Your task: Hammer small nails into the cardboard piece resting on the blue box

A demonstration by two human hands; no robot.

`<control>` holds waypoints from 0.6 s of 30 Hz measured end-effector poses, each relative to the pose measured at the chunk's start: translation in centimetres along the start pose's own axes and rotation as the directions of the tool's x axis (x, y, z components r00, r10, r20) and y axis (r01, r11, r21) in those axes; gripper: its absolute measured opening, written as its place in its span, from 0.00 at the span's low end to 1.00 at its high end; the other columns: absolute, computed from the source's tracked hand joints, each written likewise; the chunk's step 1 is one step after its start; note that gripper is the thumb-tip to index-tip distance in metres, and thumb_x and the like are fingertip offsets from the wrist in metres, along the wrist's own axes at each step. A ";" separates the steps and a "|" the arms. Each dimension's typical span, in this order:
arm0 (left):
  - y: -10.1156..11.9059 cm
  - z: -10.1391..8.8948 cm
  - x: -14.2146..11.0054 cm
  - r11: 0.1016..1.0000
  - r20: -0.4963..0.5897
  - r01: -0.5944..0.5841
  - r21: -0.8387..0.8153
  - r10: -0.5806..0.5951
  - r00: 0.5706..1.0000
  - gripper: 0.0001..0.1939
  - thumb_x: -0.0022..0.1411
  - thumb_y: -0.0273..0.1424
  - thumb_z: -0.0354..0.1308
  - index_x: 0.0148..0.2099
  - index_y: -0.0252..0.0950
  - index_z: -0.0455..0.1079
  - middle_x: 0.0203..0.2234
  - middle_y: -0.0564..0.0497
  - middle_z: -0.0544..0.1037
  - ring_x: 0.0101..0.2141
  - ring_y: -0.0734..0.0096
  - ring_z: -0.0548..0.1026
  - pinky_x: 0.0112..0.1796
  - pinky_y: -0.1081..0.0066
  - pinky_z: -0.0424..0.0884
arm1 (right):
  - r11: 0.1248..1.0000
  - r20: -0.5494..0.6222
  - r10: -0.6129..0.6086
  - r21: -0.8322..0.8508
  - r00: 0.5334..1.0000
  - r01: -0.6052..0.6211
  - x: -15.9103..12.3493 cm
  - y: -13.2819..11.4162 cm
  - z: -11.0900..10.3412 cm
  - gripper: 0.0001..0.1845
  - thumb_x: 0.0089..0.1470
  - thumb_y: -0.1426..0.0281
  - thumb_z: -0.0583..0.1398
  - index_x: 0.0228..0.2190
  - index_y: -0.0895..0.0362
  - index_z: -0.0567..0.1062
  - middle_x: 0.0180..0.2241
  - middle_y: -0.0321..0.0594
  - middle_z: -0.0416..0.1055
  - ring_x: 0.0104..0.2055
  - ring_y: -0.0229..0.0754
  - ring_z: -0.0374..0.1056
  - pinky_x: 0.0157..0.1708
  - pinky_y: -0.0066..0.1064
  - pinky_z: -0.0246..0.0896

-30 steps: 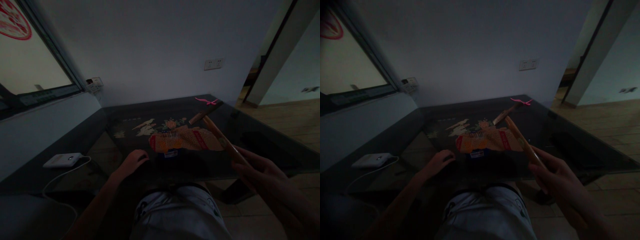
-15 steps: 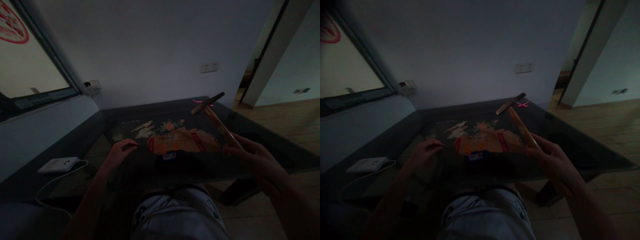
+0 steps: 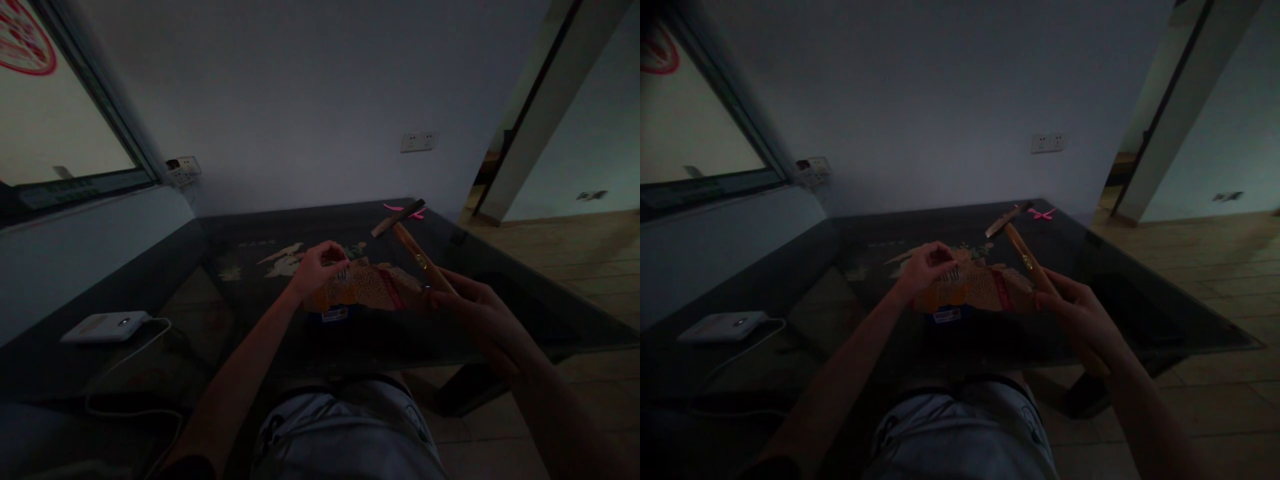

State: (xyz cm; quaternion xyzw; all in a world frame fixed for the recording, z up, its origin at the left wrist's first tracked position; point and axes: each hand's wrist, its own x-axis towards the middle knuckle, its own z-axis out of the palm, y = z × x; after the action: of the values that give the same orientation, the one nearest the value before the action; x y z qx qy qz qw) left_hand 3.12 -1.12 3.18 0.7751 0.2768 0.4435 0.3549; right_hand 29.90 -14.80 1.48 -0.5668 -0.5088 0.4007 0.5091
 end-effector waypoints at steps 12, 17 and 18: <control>-1.6 0.6 0.4 0.994 0.069 0.002 0.106 -0.010 0.998 0.07 0.51 0.30 0.62 0.32 0.33 0.67 0.27 0.52 0.75 0.30 0.74 0.73 0.35 0.72 0.71 | 0.990 0.007 -0.086 -0.114 0.996 0.086 1.4 0.5 1.4 0.30 0.46 0.63 0.64 0.52 0.54 0.71 0.40 0.37 0.77 0.38 0.46 0.71 0.38 0.34 0.64; -1.9 0.6 0.2 0.981 0.045 -0.040 0.188 0.032 0.998 0.05 0.51 0.28 0.61 0.31 0.33 0.68 0.28 0.52 0.75 0.30 0.74 0.73 0.34 0.73 0.70 | 0.988 0.046 -0.102 -0.108 0.994 0.106 1.7 0.3 1.4 0.30 0.47 0.62 0.64 0.53 0.53 0.71 0.37 0.35 0.77 0.34 0.42 0.70 0.34 0.31 0.63; -2.0 0.5 0.2 0.978 0.039 -0.040 0.203 0.033 0.999 0.05 0.51 0.28 0.61 0.31 0.33 0.68 0.28 0.52 0.75 0.30 0.74 0.73 0.34 0.73 0.70 | 0.988 0.043 -0.102 -0.109 0.994 0.106 1.8 0.3 1.4 0.30 0.47 0.62 0.63 0.53 0.54 0.71 0.37 0.35 0.77 0.34 0.42 0.70 0.34 0.31 0.63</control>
State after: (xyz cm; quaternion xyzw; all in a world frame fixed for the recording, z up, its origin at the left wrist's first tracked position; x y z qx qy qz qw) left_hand 3.45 0.01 1.50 0.8201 0.3000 0.4055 0.2703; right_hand 28.92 -12.82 1.05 -0.5593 -0.5686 0.3555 0.4874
